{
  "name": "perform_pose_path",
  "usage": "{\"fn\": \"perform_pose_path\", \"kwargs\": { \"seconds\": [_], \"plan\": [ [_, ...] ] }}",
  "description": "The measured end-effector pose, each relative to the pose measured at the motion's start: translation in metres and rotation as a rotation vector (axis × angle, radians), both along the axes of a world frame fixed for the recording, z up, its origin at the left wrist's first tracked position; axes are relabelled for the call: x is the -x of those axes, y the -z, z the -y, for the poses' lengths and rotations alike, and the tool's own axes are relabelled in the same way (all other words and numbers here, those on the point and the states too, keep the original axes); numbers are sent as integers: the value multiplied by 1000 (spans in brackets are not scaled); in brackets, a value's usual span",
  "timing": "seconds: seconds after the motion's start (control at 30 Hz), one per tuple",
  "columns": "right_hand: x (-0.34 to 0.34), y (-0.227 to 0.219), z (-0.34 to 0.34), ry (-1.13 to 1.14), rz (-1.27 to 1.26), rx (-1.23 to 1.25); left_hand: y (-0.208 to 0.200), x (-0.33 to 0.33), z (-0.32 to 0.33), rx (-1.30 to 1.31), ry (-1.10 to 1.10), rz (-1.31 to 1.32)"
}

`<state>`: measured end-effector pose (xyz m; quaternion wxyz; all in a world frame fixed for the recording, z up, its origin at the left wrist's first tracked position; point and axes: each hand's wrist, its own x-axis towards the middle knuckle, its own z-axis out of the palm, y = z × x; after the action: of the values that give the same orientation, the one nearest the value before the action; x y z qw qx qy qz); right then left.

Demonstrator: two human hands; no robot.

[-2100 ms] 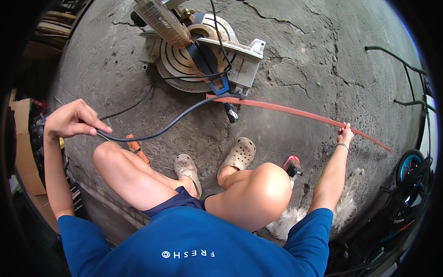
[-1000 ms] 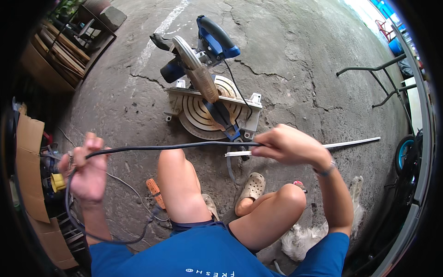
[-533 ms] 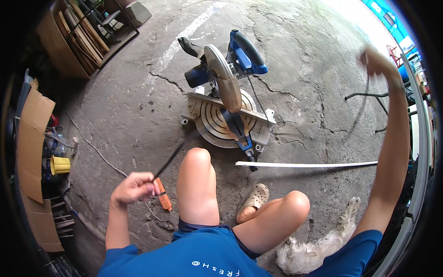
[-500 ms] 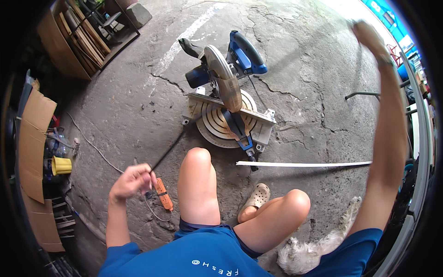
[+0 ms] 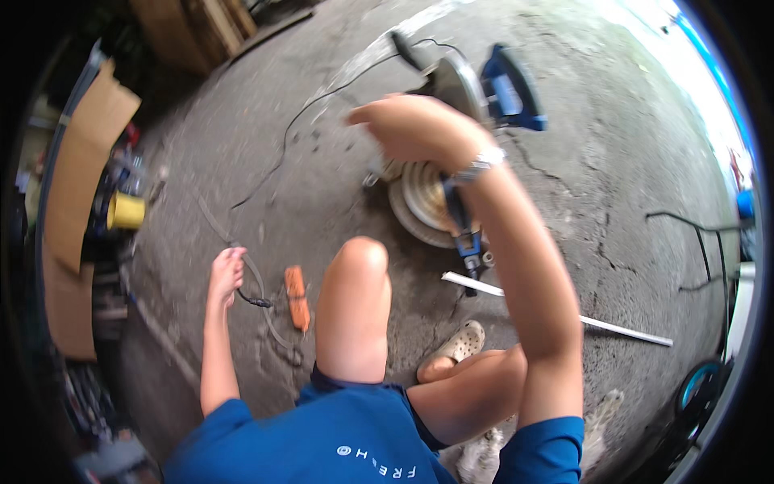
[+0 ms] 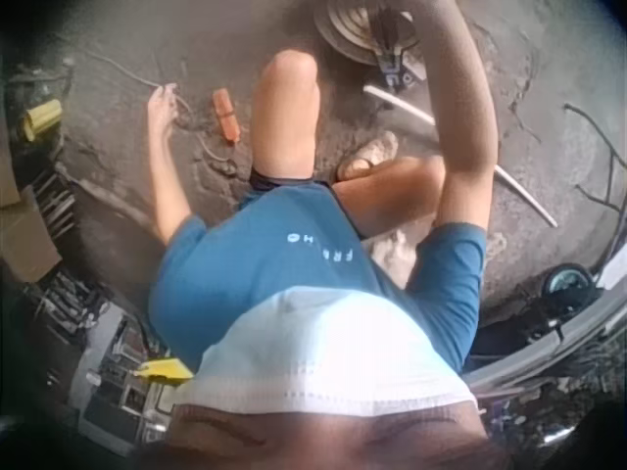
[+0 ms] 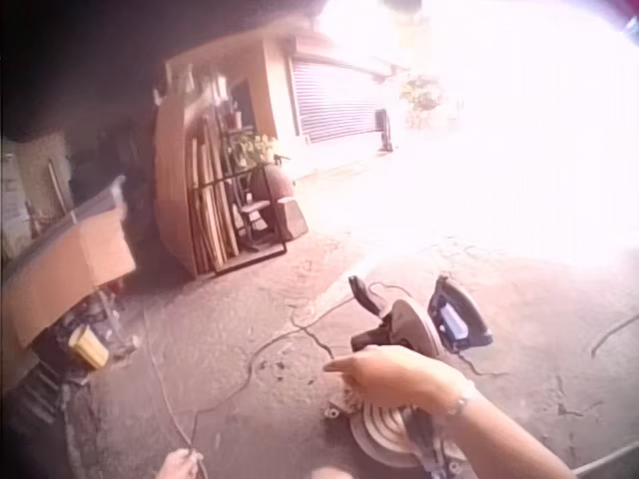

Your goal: The person cuts sections of red molding using a miter saw, applies pieces of tape to the ends of the molding by hand, and lays the pieces on a white table.

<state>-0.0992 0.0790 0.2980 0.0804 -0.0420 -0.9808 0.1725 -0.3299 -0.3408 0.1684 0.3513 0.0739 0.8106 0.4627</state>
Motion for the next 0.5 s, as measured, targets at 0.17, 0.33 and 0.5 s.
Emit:
{"fn": "perform_pose_path", "kwargs": {
  "seconds": [0.17,0.33,0.5],
  "plan": [
    [-63,32,-3,144,144,341,20,-17,66,114,31,117],
    [-38,51,78,96,70,262,-5,-48,39,50,166,65],
    [11,87,182,-419,-206,205,-64,-106,-41,-26,739,-275]
  ]
}}
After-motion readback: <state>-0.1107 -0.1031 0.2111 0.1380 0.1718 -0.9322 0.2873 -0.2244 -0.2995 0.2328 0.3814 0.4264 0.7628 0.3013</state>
